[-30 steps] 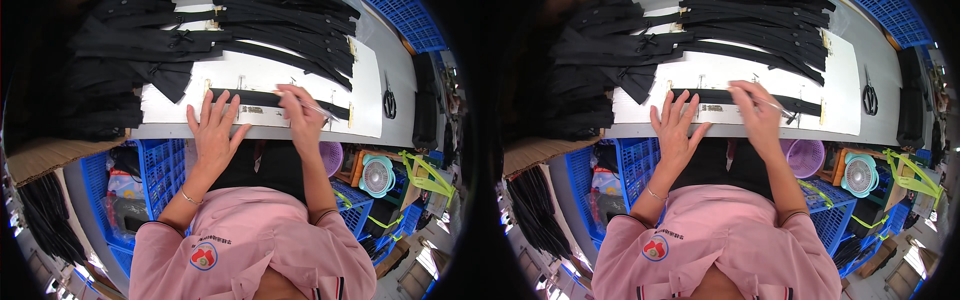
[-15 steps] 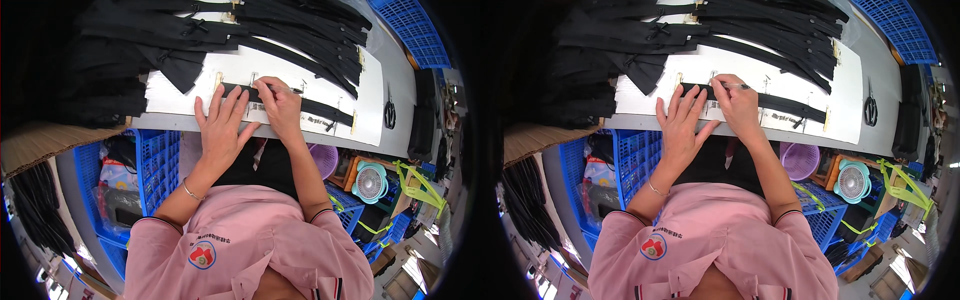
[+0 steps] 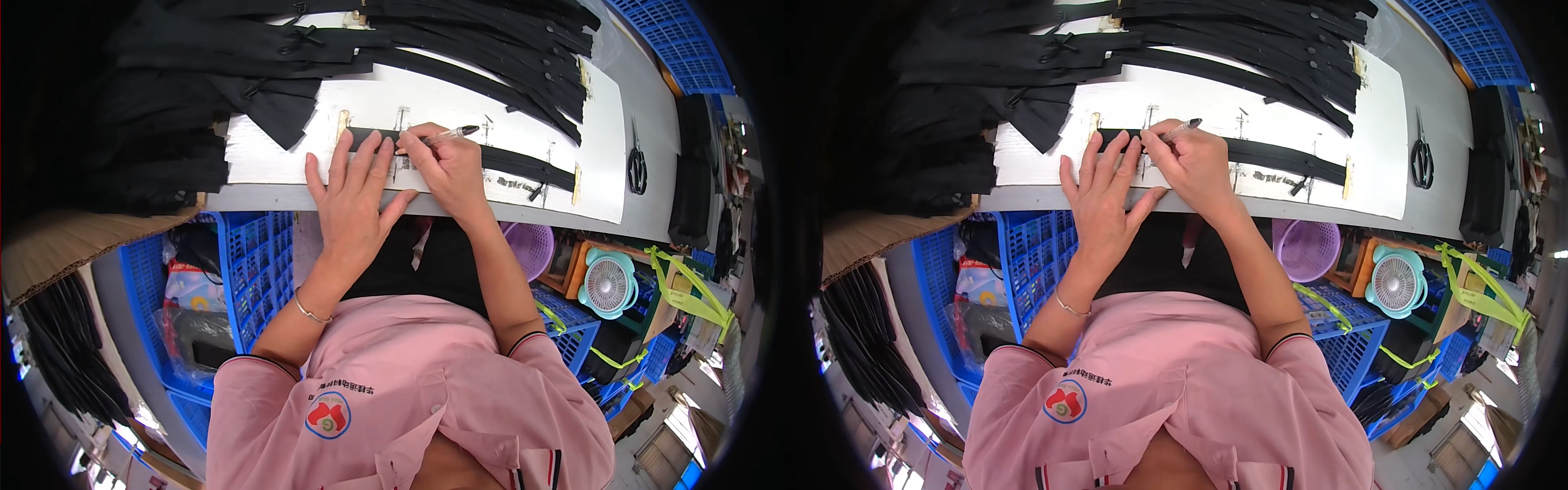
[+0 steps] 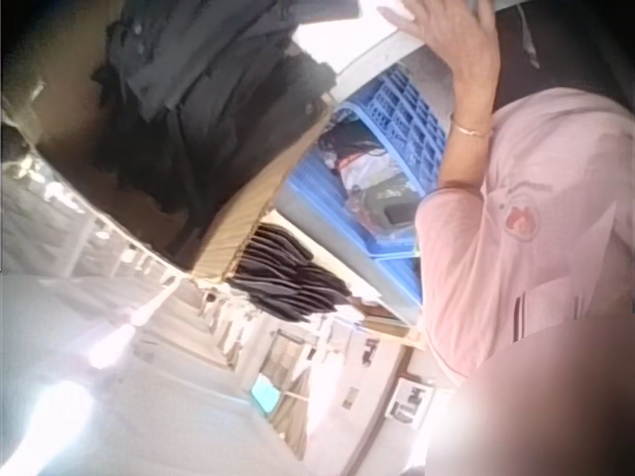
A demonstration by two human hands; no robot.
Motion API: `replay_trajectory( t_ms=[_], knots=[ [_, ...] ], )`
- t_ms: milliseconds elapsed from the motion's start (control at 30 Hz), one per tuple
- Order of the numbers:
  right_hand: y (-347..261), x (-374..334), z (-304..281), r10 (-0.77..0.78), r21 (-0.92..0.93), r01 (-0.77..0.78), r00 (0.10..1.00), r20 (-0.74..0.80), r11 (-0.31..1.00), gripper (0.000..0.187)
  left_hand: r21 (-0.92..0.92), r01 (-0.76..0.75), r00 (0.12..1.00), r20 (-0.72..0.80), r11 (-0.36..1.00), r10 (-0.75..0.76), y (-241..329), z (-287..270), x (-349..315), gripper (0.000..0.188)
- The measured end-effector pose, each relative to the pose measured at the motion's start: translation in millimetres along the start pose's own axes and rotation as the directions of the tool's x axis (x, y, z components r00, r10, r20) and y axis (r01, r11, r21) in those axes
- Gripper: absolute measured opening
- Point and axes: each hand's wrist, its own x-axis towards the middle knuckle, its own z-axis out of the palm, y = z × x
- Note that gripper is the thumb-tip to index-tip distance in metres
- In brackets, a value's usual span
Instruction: Marking measurement lines on a set of black zippers using a template and a pen.
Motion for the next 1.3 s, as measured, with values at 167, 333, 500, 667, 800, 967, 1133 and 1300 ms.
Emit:
replay_trajectory(
  t_ms=[167,333,500,667,800,967,1133,1300],
  knots=[
    [2.8,-2.7,-1.6,0.009,-0.057,-0.008,1.000,0.024,0.998,0.021,0.010,-0.009,1.000,0.018,1.000,0.009,2.0,0.9,1.1,0.064],
    [-7.3,-5.2,-13.5,0.029,-0.003,-0.029,0.999,0.025,1.000,0.019,0.025,0.012,0.999,0.039,1.000,-0.012,0.7,0.0,-0.5,0.064],
    [1.5,-22.0,-58.1,0.162,0.052,-0.154,0.930,-0.331,0.987,0.017,0.027,-0.005,0.998,0.057,1.000,0.003,0.2,0.3,-0.6,0.065],
    [21.4,-28.1,-79.3,0.229,-0.036,-0.254,0.920,-0.318,0.967,0.021,0.036,-0.014,0.997,0.079,0.999,0.011,0.5,-0.2,-0.2,0.070],
    [20.7,-27.1,-79.4,0.239,-0.045,-0.264,0.922,-0.304,0.963,0.022,0.049,0.009,0.995,0.096,0.999,-0.013,16.3,-4.3,4.6,0.073],
    [23.0,-26.9,-77.3,0.216,-0.048,-0.240,0.932,-0.292,0.970,0.022,-0.190,-0.095,0.966,0.218,0.977,0.137,54.4,10.1,9.9,0.077],
    [24.0,-26.6,-75.7,0.163,-0.088,-0.197,0.941,-0.297,0.976,0.020,-0.145,-0.107,0.961,0.237,0.984,0.140,57.3,20.9,7.0,0.074],
    [29.2,-31.3,-78.4,0.149,-0.041,-0.167,0.949,-0.278,0.985,0.020,-0.150,-0.119,0.967,0.207,0.981,0.149,57.3,24.5,7.0,0.071]
  ],
)
